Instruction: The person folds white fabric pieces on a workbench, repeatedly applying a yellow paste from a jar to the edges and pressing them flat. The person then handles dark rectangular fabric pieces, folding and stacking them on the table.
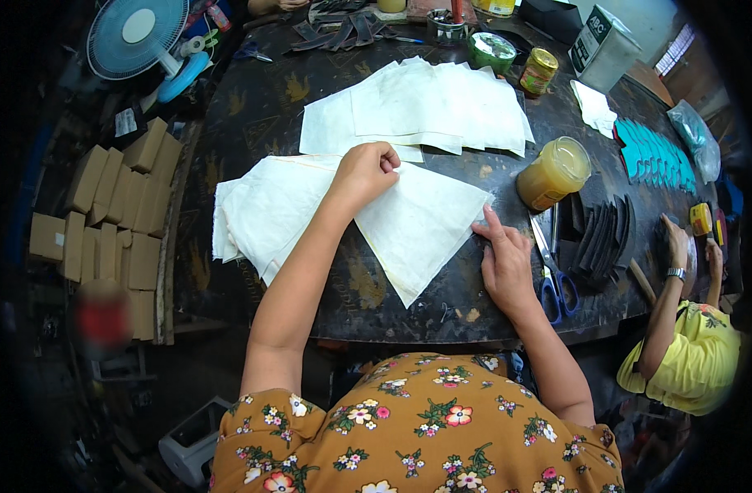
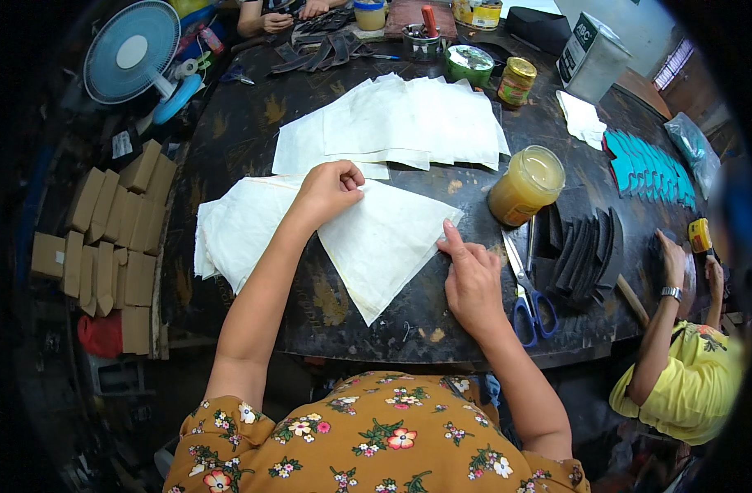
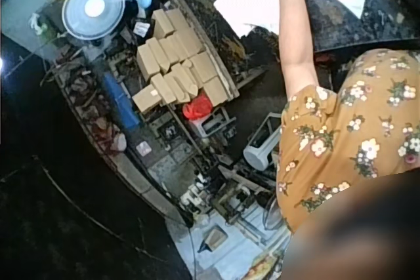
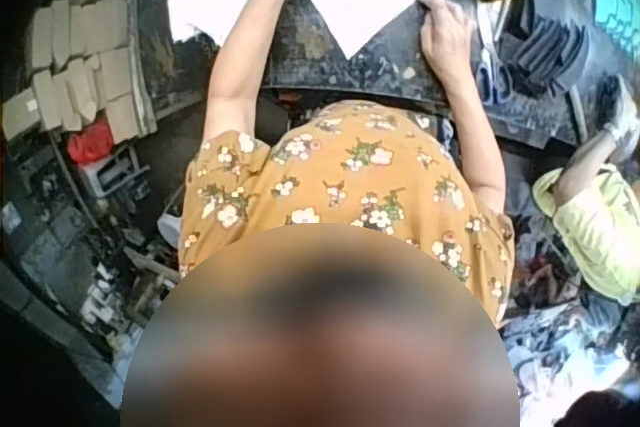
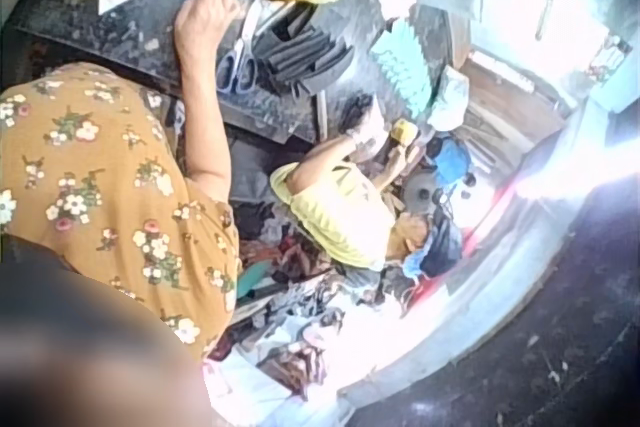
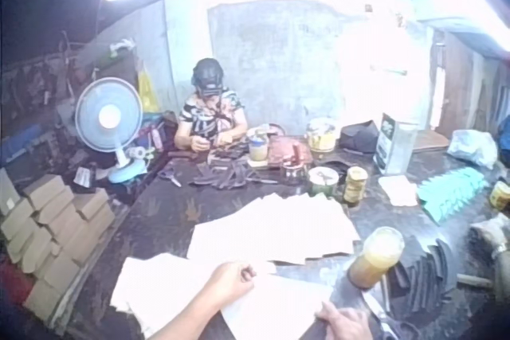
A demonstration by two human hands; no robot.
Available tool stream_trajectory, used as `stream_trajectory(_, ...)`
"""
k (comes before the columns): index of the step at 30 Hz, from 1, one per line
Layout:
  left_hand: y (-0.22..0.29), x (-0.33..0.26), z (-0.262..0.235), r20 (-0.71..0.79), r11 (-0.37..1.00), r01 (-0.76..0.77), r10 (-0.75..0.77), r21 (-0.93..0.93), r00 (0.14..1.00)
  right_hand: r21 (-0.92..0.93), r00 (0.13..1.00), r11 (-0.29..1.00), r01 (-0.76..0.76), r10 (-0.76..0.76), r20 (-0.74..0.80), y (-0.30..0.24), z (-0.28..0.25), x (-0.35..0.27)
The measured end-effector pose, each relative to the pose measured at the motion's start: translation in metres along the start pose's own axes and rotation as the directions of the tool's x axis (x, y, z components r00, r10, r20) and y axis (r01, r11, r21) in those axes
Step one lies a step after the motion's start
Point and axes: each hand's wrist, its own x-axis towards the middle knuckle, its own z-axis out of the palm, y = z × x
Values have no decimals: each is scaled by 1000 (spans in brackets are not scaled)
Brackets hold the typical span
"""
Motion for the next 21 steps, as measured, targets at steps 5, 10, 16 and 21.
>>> stream_trajectory(5,1,-2,1,-31,997,-44,43,-61,999,-7,1000,1000,-5,5,0,0,0,-1)
stream_trajectory(10,3,-9,2,-23,992,30,-33,-123,999,-1,1000,1000,-8,8,16,0,0,0)
stream_trajectory(16,6,-9,-2,52,996,8,-13,94,999,-27,1000,1000,2,-2,11,0,0,0)
stream_trajectory(21,22,-19,3,-91,964,-247,256,94,962,-28,1000,1000,2,-2,8,-1,0,-1)
